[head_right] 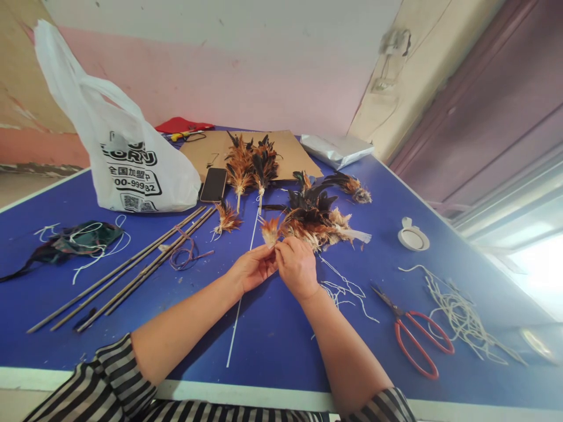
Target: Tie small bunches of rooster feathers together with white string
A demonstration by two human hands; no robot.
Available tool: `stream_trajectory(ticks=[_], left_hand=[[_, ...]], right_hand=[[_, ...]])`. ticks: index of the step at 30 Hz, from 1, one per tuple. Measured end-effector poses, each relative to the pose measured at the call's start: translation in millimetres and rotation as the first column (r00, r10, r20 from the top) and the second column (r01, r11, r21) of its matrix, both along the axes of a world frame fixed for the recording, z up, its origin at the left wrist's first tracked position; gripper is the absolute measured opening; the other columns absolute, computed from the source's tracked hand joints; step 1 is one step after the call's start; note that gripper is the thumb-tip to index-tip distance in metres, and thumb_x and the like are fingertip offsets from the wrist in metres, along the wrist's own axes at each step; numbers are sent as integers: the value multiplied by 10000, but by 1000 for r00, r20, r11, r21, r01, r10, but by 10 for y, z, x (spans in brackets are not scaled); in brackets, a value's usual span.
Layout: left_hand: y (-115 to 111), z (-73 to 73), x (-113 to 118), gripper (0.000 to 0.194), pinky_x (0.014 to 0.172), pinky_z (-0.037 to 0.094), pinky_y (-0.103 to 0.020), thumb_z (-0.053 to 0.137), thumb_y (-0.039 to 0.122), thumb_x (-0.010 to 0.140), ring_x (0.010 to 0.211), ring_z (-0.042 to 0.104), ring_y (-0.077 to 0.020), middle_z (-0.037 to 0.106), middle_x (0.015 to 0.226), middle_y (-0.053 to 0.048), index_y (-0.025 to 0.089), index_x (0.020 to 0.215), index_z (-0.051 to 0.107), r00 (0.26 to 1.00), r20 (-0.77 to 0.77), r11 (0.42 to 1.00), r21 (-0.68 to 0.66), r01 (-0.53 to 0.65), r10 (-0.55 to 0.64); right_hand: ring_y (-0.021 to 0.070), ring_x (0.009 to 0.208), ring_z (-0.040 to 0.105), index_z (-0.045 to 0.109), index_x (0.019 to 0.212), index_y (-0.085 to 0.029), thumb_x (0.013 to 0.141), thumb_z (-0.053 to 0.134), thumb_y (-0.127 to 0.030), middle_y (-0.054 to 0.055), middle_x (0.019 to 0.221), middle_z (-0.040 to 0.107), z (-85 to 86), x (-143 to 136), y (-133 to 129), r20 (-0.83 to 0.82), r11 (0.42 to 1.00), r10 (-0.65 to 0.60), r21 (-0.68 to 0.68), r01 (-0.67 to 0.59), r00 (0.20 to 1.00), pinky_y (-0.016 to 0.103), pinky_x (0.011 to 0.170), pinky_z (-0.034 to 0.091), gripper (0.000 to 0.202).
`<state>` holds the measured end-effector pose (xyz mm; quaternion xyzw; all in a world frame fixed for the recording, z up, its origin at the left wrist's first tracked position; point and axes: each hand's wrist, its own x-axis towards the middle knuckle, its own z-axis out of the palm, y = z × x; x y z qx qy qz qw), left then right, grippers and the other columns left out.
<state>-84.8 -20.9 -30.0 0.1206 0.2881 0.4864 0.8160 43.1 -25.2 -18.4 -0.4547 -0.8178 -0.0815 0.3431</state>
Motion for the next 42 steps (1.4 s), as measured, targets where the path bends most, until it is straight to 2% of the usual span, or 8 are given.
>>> stream_trajectory(ticks=[6, 11, 15, 18, 23, 27, 34, 42], left_hand=[[19, -59, -4, 94, 567, 462, -162, 621, 131, 705, 591, 573, -68, 625, 686, -19, 113, 797, 636, 1000, -20, 999, 53, -14, 15], [55, -95, -31, 210, 566, 423, -180, 684, 263, 646, 630, 569, -89, 643, 717, -43, 112, 790, 659, 959, -237, 957, 277, -90, 158], [80, -108, -65, 261, 582, 406, -212, 655, 349, 656, 587, 542, -91, 635, 666, -46, 103, 743, 669, 900, -379, 895, 445, -27, 215], [91, -116, -87, 265, 583, 403, -222, 638, 360, 665, 555, 515, -85, 619, 636, -39, 100, 709, 667, 881, -422, 854, 518, 44, 211], [100, -118, -110, 249, 588, 410, -225, 620, 341, 685, 567, 518, -92, 623, 653, -45, 97, 710, 663, 857, -464, 826, 557, 85, 225], [90, -107, -121, 245, 600, 415, -226, 601, 339, 703, 562, 519, -94, 624, 637, -40, 102, 700, 666, 830, -516, 797, 583, 159, 212], [78, -95, -127, 243, 596, 423, -226, 582, 342, 718, 554, 513, -94, 625, 634, -36, 114, 689, 661, 803, -564, 748, 614, 253, 191], [75, -77, -136, 255, 610, 412, -211, 537, 334, 751, 571, 518, -94, 627, 629, -18, 120, 703, 666, 671, -687, 690, 630, 356, 281]], right_hand=[[173, 782, 515, 642, 819, -182, 826, 450, -206, 64, 795, 573, 21, 15, 2, -5, 998, 46, -40, -46, 999, 318, 741, 387, 193], [155, 715, 541, 660, 786, -188, 775, 528, -272, 49, 764, 589, 56, 8, 14, -390, 972, 11, -213, -102, 921, 288, 646, 431, 156], [153, 650, 579, 663, 798, -168, 703, 609, -321, 33, 694, 648, 115, 11, 29, -628, 832, -145, -496, -250, 765, 280, 618, 448, 188], [155, 676, 603, 660, 813, -160, 676, 632, -323, 30, 711, 671, 125, 11, 37, -701, 751, -192, -555, -358, 686, 283, 665, 457, 215], [137, 586, 582, 616, 832, -147, 634, 668, -324, 4, 630, 646, 73, 12, 62, -730, 758, -278, -566, -325, 625, 260, 579, 451, 270], [141, 616, 579, 637, 740, -147, 663, 641, -317, 10, 644, 646, 71, 25, 63, -722, 753, -176, -537, -381, 669, 265, 614, 448, 187], [169, 696, 586, 669, 762, -164, 686, 609, -295, 23, 724, 653, 54, 34, 67, -712, 815, -105, -462, -351, 694, 289, 674, 451, 163], [179, 711, 581, 663, 811, -176, 685, 598, -276, 35, 762, 651, -13, 32, 107, -709, 821, -129, -469, -327, 694, 299, 655, 453, 173]])
